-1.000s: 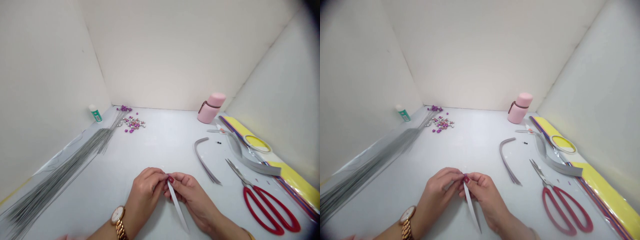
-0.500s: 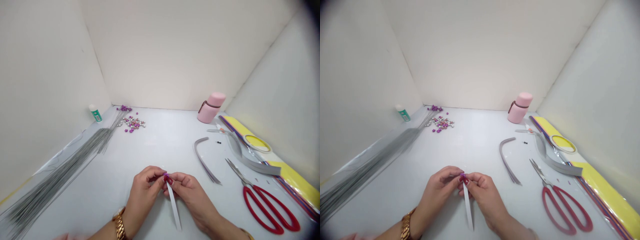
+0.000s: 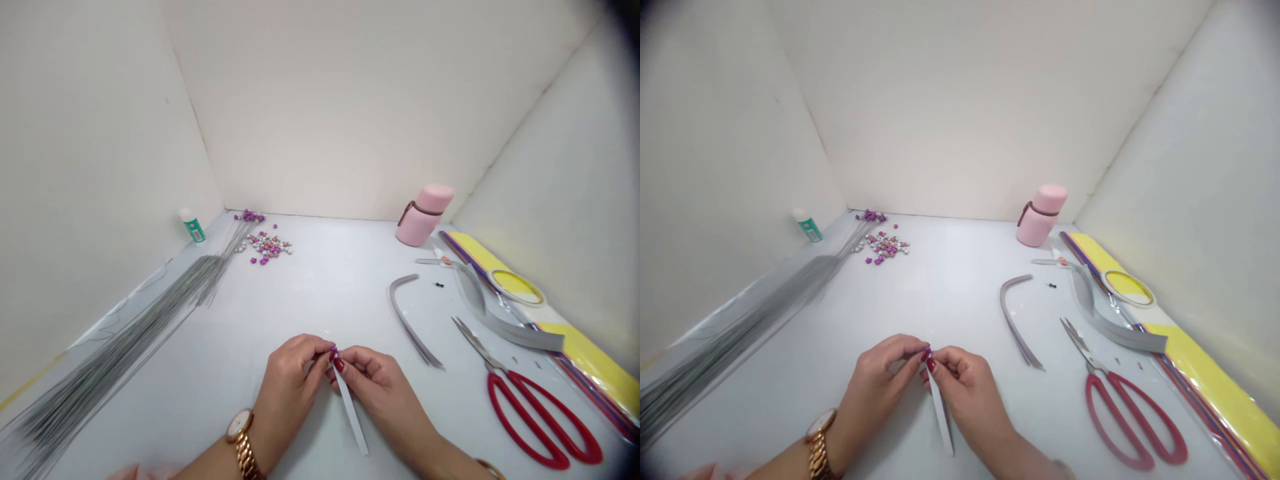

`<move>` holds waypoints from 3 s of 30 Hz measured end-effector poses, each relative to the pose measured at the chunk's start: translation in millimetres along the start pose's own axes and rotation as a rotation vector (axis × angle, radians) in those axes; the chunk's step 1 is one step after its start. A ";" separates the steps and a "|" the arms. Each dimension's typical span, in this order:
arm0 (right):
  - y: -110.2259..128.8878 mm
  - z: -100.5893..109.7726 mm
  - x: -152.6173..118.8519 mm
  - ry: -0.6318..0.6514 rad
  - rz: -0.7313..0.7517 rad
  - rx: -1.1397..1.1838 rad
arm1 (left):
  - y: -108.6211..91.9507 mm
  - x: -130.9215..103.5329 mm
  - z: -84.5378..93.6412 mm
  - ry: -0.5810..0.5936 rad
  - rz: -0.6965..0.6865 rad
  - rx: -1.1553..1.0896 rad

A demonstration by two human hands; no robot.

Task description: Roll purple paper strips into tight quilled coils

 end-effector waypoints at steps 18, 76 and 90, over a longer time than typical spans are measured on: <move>-7.1 -3.6 1.8 0.013 -0.070 0.234 | 13.0 4.0 -12.6 0.173 0.188 -0.359; 15.7 -4.8 -1.3 0.129 0.199 -0.230 | 31.6 5.2 -21.6 0.265 0.500 -0.692; 15.1 -2.6 -2.0 0.097 0.155 -0.198 | 23.3 6.9 -9.3 0.166 0.345 -0.378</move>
Point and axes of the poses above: each hand's wrist, its own x-axis towards the middle knuckle, its own z-axis out of the back of the hand, y = z × x, the point moved 8 cm from there along x, towards the middle knuckle, and after that the axes turned 9 degrees about z, right-handed, at the moved point
